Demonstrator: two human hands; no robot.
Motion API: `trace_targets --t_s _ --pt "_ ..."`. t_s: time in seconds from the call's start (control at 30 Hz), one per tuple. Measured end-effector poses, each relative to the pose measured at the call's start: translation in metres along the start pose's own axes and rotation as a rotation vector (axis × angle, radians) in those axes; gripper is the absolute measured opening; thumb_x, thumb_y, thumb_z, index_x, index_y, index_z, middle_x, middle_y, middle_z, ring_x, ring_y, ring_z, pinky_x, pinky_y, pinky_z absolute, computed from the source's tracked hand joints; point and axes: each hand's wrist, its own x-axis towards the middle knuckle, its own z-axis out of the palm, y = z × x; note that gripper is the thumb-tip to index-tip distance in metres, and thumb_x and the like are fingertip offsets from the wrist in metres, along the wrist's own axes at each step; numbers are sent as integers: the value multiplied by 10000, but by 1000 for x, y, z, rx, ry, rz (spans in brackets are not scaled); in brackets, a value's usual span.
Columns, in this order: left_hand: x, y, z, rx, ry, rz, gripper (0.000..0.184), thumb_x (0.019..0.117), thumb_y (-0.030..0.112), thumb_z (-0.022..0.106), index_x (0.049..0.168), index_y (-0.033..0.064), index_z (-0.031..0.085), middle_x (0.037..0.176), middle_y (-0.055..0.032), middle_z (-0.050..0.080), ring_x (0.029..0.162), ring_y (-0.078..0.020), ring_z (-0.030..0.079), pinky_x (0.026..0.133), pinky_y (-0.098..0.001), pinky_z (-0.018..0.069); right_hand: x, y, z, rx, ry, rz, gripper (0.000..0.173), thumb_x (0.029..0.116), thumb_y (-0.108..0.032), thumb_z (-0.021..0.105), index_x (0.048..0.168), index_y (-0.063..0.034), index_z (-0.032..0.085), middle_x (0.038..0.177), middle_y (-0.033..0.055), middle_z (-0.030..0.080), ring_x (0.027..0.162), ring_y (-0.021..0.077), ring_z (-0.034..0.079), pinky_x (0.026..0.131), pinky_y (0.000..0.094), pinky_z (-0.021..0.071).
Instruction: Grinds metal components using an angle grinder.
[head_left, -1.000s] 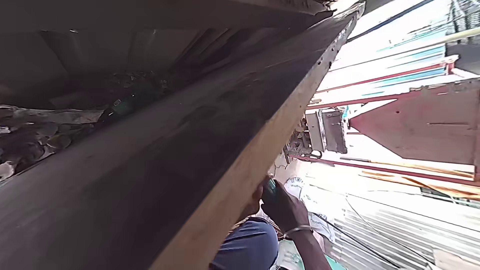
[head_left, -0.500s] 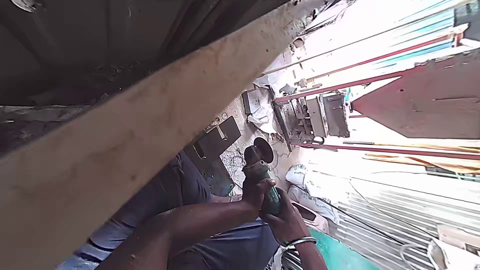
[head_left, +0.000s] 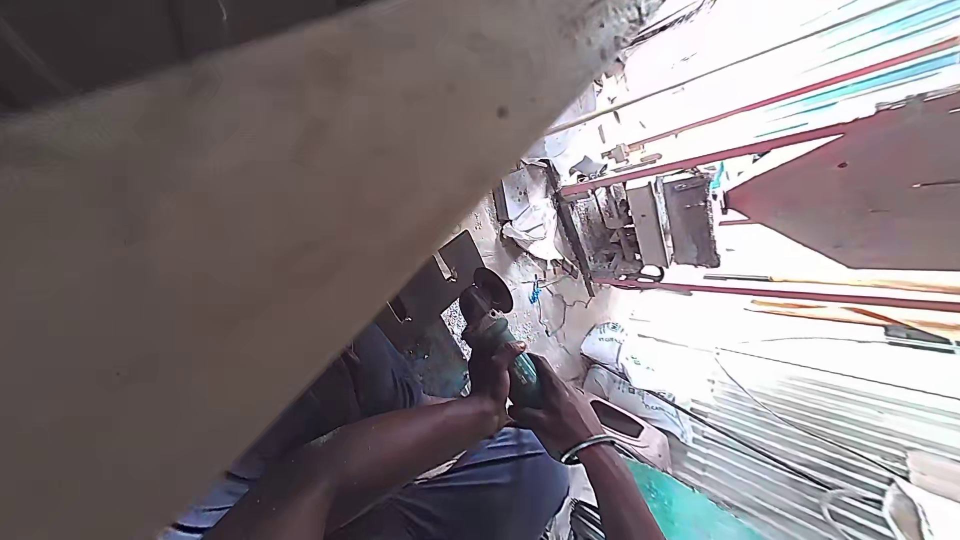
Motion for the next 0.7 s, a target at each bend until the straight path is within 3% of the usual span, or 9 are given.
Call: trace_targets --t_s 0.17,0.33,0.43,0.5,0.6,0.7 --pt "12 2 -5 33 54 25 488 885 253 751 1277 32 561 1116 -171 657 1019 -275 649 881 -474 540 15 -5 4 22 -32 -35 927 744 -466 829 1546 -246 419 1126 135 742 1009 356 726 854 613 560" --pt "25 5 -13 58 80 76 368 898 240 690 1181 19 609 1022 -161 674 929 -254 665 827 -435 557 35 -11 10 36 -36 -106 890 755 -466 802 1537 -246 438 1063 138 751 956 365 732 799 602 563" --pt "19 20 0 69 141 134 249 977 127 536 1167 -30 569 973 -157 659 867 -213 663 790 -360 559 51 -12 18 55 -45 -158 891 758 -473 785 1549 -271 428 1052 139 750 939 376 732 774 611 563" --pt "3 39 29 84 249 97 165 1063 87 382 1123 2 510 899 -94 581 785 -146 616 737 -278 521 60 -14 23 91 -71 -186 902 773 -480 779 1571 -302 399 1084 146 745 953 390 726 774 620 557" --pt "43 11 -19 23 93 201 223 952 186 457 1052 28 579 869 -124 675 781 -196 694 704 -358 596 71 -13 31 169 -82 -249 904 769 -457 767 1576 -327 380 1088 153 732 936 395 720 741 623 555" --pt "49 8 -23 52 64 219 247 967 259 420 979 79 589 818 -82 671 750 -174 694 678 -350 599 72 -8 25 219 -109 -303 898 786 -405 772 1582 -319 365 1064 191 714 919 427 703 728 639 537"
